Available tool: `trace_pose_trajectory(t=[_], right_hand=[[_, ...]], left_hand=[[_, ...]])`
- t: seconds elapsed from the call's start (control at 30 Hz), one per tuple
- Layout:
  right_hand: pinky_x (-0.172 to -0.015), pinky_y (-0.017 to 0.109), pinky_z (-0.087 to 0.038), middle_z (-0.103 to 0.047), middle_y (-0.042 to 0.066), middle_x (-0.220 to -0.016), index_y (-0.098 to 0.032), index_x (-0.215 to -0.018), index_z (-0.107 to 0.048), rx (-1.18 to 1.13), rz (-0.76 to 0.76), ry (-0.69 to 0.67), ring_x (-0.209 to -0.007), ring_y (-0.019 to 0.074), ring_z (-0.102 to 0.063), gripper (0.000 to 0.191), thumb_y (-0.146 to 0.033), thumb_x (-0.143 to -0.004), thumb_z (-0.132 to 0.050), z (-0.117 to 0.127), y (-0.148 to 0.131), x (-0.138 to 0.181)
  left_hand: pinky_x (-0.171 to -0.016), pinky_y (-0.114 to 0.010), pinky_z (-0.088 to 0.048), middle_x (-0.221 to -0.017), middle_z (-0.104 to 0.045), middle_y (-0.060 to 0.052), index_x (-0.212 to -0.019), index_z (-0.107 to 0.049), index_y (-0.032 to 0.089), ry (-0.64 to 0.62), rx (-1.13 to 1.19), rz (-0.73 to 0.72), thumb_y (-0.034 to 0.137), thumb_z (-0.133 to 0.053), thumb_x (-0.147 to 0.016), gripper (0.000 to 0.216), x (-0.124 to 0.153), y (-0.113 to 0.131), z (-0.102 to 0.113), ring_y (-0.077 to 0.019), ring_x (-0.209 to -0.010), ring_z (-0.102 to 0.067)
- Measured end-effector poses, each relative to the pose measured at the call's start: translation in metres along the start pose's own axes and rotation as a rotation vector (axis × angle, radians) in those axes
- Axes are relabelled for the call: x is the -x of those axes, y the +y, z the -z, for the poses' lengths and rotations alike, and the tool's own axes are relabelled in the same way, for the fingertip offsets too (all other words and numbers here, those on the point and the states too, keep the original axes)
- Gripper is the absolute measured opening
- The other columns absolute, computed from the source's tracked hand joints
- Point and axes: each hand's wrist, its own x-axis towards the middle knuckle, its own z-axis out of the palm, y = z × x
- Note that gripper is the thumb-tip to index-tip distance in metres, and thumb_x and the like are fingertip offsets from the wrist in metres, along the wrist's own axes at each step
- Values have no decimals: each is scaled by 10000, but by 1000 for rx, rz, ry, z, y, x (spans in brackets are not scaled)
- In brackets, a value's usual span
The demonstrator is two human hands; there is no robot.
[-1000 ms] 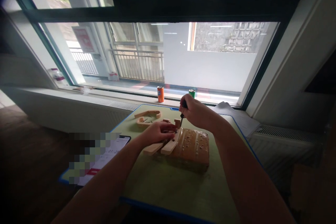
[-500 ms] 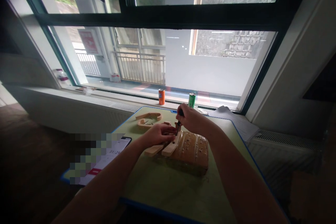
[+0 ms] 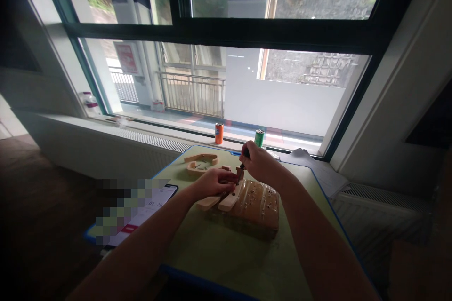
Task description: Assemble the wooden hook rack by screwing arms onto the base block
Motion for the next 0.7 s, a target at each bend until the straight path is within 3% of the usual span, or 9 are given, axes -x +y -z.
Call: trace_pose_trajectory(t=[0.33,0.7], right_hand=[[-542,268,-375,-596,36,-756,-201,-905,-459,-28,-15,-39,-631,146,-540,162,-350,-844,-442,-2,1,-1],[-540,277,-388,-593,49,-768,-191,-919,-476,-30,-55,33,-635,153,-544,185,-354,-842,-437,-4,5,-4]], left_hand=[[-829,-278,-471,-1030,-667,-77,-1064,-658,157,6,-7,-15,377,-644,-718,410,1,-3,0,-197,-956,-605],[-884,-315,-449,-1036,-668,-84,-1058,-660,153,-4,2,-4,387,-653,-705,424,1,2,1,-210,-980,-594]])
